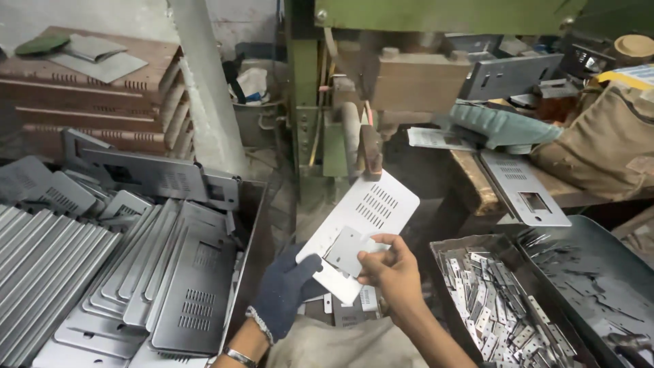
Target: The recorder is spot welding small metal components onto larger metal panels using a machine.
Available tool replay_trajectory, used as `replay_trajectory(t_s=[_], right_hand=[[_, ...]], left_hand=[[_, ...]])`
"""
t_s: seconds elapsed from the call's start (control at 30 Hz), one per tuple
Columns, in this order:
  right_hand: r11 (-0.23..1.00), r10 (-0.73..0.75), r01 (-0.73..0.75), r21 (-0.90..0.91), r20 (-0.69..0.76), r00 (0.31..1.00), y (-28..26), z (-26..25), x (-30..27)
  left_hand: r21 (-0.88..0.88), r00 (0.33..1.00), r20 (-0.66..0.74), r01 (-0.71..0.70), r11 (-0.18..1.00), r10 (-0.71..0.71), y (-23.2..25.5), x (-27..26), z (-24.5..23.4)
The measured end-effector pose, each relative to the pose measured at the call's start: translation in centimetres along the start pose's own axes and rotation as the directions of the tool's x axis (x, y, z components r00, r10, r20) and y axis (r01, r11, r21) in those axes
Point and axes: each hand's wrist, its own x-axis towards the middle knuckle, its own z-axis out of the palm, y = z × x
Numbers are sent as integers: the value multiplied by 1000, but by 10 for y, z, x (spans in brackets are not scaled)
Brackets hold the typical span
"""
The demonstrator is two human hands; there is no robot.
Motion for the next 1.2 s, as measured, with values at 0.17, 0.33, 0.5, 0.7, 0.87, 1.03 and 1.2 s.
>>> replay_trajectory(t_s=[0.17, 0.33, 0.5, 0.7, 0.87, 1.03, 1.2], right_hand=[[995, -94, 93, -37, -22, 995, 18, 14, -1], [995, -92, 91, -39, -15, 996, 26, 20, -3], [997, -70, 68, -45, -24, 997, 31, 23, -2], [969, -222, 191, -158, -207, 953, 32, 15, 5], [987, 29, -25, 161, -18, 999, 0, 10, 1], [986, -32, 30, 162, 9, 999, 10, 7, 12], [972, -30, 24, 233, 25, 999, 17, 8, 18]], left_hand=[[-2, 999, -4, 54, 999, -54, 10, -14, 0], [-11, 997, -51, 59, 998, -59, 6, -13, 0], [21, 995, -94, 30, 999, -28, -11, -5, -13], [49, 992, -125, 24, 999, -17, 4, -14, -6], [-31, 999, -34, -14, 999, 13, 14, -21, 1], [-46, 996, -93, -2, 999, -2, 7, -16, 0], [-56, 994, -110, -23, 998, 17, 10, -15, 2]])
